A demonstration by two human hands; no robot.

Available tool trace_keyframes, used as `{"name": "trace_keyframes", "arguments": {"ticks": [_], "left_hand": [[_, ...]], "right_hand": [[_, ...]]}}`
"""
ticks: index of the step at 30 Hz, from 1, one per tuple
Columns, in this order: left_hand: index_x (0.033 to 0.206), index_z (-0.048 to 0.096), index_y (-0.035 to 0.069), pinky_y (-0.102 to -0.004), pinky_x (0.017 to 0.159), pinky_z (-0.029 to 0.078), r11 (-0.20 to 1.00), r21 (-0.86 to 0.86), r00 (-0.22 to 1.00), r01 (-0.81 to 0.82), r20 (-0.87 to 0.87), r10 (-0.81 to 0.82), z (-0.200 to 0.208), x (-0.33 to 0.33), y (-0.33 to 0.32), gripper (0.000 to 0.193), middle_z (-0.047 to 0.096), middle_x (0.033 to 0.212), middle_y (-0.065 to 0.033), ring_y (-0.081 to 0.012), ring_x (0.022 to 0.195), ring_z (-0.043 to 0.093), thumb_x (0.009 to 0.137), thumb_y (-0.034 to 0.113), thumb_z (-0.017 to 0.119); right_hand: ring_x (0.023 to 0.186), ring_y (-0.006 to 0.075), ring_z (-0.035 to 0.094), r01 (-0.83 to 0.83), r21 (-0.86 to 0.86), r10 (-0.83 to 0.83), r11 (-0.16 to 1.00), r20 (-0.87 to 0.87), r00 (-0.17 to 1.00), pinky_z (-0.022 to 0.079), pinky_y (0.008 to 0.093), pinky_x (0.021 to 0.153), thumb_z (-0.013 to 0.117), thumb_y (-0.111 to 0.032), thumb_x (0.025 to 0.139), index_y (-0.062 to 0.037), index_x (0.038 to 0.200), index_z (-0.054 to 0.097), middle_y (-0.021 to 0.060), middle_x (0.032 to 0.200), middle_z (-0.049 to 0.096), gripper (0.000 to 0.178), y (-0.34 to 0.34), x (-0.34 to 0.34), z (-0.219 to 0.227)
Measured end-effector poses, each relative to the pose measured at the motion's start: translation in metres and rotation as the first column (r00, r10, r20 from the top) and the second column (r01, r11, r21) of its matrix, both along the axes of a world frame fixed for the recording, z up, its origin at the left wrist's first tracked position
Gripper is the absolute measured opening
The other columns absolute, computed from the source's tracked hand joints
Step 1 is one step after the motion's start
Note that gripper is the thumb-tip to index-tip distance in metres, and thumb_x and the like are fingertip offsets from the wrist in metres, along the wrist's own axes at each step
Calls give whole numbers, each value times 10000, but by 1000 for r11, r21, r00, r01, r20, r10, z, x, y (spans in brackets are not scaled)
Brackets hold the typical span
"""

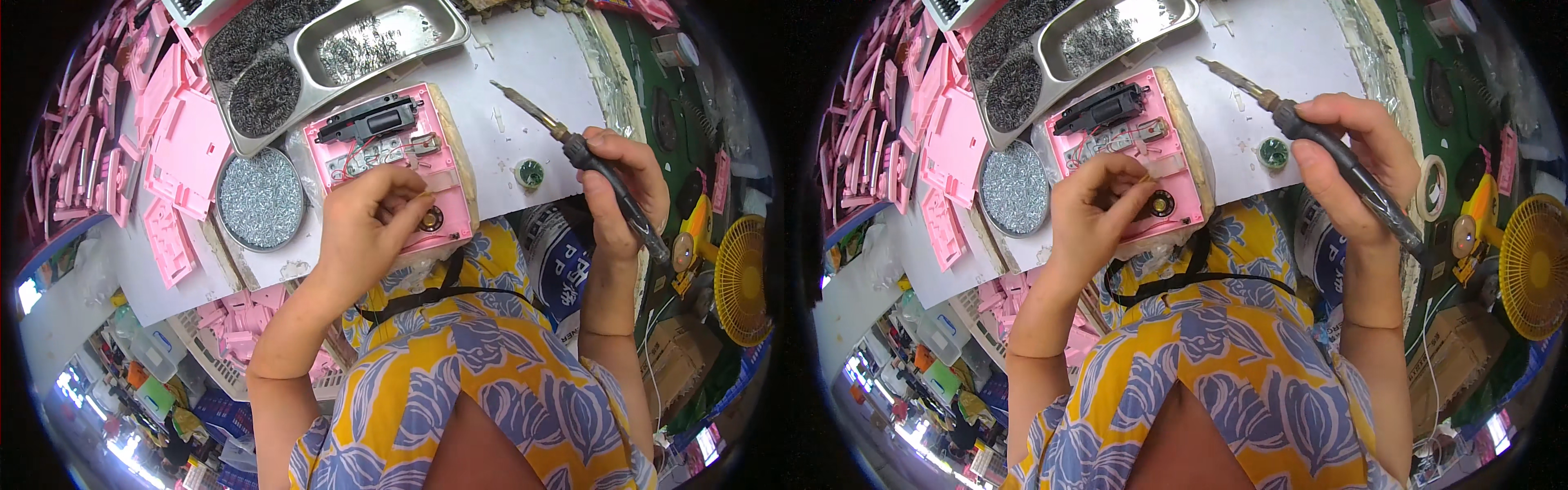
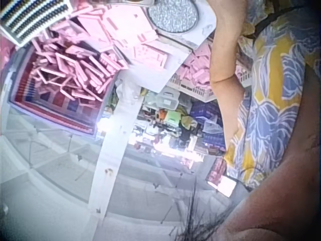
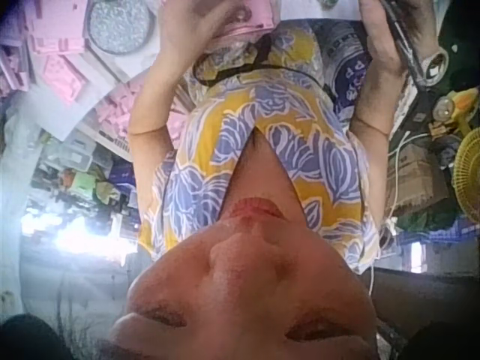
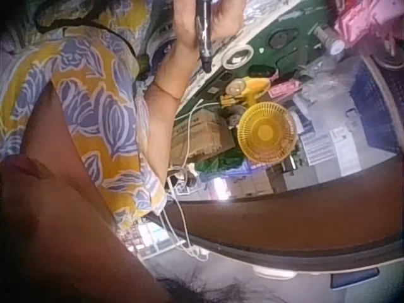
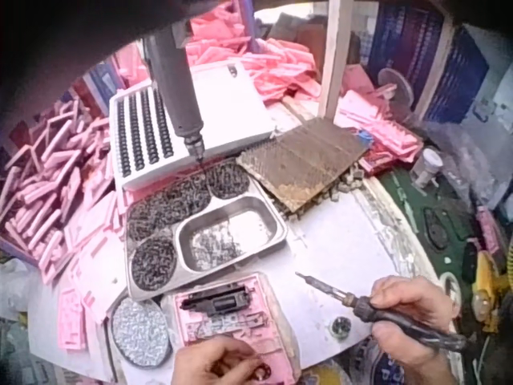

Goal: Assembling the internal components of a pink toy device by soldering wires and fastening screws with an electric screwdriver.

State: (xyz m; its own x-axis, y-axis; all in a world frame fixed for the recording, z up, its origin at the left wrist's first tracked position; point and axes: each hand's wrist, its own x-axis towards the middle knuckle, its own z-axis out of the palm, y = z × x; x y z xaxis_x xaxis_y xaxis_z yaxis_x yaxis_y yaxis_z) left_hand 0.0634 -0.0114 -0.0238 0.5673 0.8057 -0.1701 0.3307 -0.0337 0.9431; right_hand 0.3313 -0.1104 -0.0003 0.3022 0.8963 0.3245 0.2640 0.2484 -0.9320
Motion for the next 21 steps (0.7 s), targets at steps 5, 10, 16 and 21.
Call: {"name": "trace_keyframes", "arguments": {"ticks": [5, 10, 16, 21], "left_hand": [[942, 712, -22, -255, 672, 540, 966, 224, 992, 126, -40, -120, 1, -6, 7, 93, 718, 850, -83, -147, 764, 693, 857, -25, 749], [941, 702, -34, -278, 689, 536, 890, 387, 970, 240, -131, -205, 6, -8, 11, 83, 660, 940, -96, -175, 790, 666, 862, -27, 725], [910, 667, -45, -289, 670, 526, 946, 246, 966, 212, -201, -165, 14, -4, 9, 67, 586, 953, -104, -202, 751, 637, 864, -24, 709], [891, 655, -45, -305, 656, 523, 930, 280, 952, 237, -257, -165, 16, -3, 9, 66, 587, 940, -107, -211, 748, 640, 860, -21, 709]], "right_hand": [[892, 147, 627, -101, 30, 98, 994, 89, 991, 493, 269, 800, 743, -8, 845, 46, 1138, 655, 118, 1045, 689, 311, 9, -1, -3], [838, 157, 619, -116, 63, 106, 991, 136, 985, 483, 271, 752, 746, -12, 825, 50, 1115, 658, 125, 981, 690, 309, 5, 2, 1], [633, 172, 520, -338, -18, 338, 941, 111, 935, 392, 299, 589, 742, -34, 753, 36, 957, 683, 73, 697, 555, 224, 0, -7, 1], [572, 188, 481, -353, -142, 374, 925, 165, 913, 380, 325, 551, 753, -68, 684, -9, 881, 689, 40, 623, 506, 215, 2, -20, -1]]}}
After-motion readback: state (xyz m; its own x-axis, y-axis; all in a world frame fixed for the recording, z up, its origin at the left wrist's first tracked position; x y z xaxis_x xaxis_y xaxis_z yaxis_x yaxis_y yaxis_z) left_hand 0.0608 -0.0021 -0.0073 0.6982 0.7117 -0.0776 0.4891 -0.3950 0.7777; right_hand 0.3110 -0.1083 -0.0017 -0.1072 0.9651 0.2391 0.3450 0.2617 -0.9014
